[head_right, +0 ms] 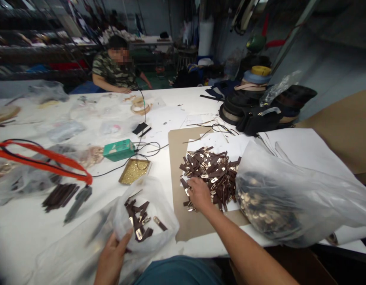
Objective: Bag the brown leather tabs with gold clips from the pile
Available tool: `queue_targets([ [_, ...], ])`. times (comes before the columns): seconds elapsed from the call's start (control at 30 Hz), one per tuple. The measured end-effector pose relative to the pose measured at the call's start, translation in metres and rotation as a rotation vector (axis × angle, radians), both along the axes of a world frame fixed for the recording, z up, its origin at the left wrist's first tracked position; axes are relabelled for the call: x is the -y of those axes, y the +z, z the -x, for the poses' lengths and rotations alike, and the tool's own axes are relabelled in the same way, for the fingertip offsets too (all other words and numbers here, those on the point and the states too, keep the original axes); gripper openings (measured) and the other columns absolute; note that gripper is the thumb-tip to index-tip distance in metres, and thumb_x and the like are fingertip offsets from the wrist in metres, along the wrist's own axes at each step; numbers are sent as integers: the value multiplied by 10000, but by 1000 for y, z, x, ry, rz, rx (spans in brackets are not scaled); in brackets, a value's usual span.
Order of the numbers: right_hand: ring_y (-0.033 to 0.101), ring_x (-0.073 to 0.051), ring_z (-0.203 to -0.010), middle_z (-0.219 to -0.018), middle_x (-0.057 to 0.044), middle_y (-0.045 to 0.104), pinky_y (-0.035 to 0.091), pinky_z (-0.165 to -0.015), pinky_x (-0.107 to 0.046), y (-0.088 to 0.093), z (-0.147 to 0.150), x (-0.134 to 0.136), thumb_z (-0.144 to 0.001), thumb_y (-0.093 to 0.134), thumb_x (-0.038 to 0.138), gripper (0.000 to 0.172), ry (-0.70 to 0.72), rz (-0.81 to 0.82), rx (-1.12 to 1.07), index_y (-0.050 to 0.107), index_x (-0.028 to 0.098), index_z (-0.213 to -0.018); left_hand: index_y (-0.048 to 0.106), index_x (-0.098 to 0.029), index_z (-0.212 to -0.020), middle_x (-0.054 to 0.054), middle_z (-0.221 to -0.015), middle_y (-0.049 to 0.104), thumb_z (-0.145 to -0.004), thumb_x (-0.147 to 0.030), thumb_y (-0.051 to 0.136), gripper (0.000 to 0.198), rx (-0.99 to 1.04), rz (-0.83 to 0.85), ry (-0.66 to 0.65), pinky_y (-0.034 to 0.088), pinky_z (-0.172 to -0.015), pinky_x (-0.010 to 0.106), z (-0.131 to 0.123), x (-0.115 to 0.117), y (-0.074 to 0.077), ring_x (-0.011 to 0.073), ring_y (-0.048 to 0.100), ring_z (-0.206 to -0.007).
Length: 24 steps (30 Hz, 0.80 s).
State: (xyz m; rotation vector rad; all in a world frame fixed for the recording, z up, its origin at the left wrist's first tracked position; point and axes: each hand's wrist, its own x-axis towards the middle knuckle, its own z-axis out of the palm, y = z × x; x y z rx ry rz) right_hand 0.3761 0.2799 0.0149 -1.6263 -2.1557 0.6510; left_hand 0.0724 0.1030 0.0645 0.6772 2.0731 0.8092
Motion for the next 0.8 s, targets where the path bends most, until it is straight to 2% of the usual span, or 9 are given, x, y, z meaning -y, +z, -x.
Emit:
queue_targets([
  [0.07,477,-273,-1309,-1470,-85,528,395,-1122,-412,0,-23,-32,-942,552,115,482,98,-41,279,678,248,-1388,663,-158,-1137,38,-774,695,-744,-801,601,757,-2,2,-8,498,-707,352,1,2,-2,254,651,-728],
  [0.13,488,-278,-1268,-1408,-78,572,389,-1076,-420,-1,-39,-53,-939,501,72,468,232,-45,453,728,272,-1297,665,-158,-1117,44,-786,700,-739,-815,598,760,4,5,-10,500,-706,356,2,4,-5,254,654,-720],
  [0.2,510,-270,-1199,-1245,-93,644,377,-1045,-416,-3,-46,-62,-950,485,72,387,327,-47,527,778,241,-1138,658,-162,-1132,41,-788,697,-742,-823,596,770,20,-4,-9,503,-713,359,3,6,-7,258,660,-729],
  [0.3,526,-260,-1121,-1056,-106,674,362,-1024,-406,-1,-51,-60,-972,514,112,289,358,-37,519,791,195,-979,650,-161,-1130,34,-756,683,-732,-840,595,789,20,3,-2,499,-720,366,6,7,-10,268,661,-731],
  [0.4,535,-264,-1101,-1018,-91,687,365,-993,-390,7,-59,-58,-976,594,178,210,284,-2,415,802,205,-966,651,-154,-1096,37,-745,680,-741,-840,584,775,9,7,-14,492,-714,368,7,5,-10,270,656,-722],
  [0.5,561,-254,-1074,-1053,-83,699,396,-959,-369,15,-61,-51,-1017,595,300,237,154,15,319,804,230,-1107,658,-154,-1089,43,-763,692,-745,-824,592,756,1,9,-20,489,-718,365,5,2,-8,269,656,-723],
  [0.63,628,-186,-952,-1063,-55,712,458,-845,-288,18,-27,-15,-1013,584,372,295,-30,219,-65,800,221,-1146,664,-154,-1090,37,-748,684,-769,-788,603,714,6,-2,-4,483,-715,356,-3,-6,0,263,646,-718],
  [0.73,635,-154,-857,-953,-35,707,459,-769,-241,12,9,18,-948,668,386,251,165,402,-321,813,206,-1046,667,-153,-1097,32,-747,679,-807,-769,586,686,-1,-18,6,479,-714,352,-7,-11,5,253,635,-714],
  [0.8,637,-146,-874,-1017,-41,699,479,-813,-237,6,17,27,-911,722,376,276,146,365,-353,794,199,-1110,668,-149,-1101,45,-793,699,-786,-783,595,712,9,-7,3,487,-721,360,-7,-12,4,259,644,-732],
])
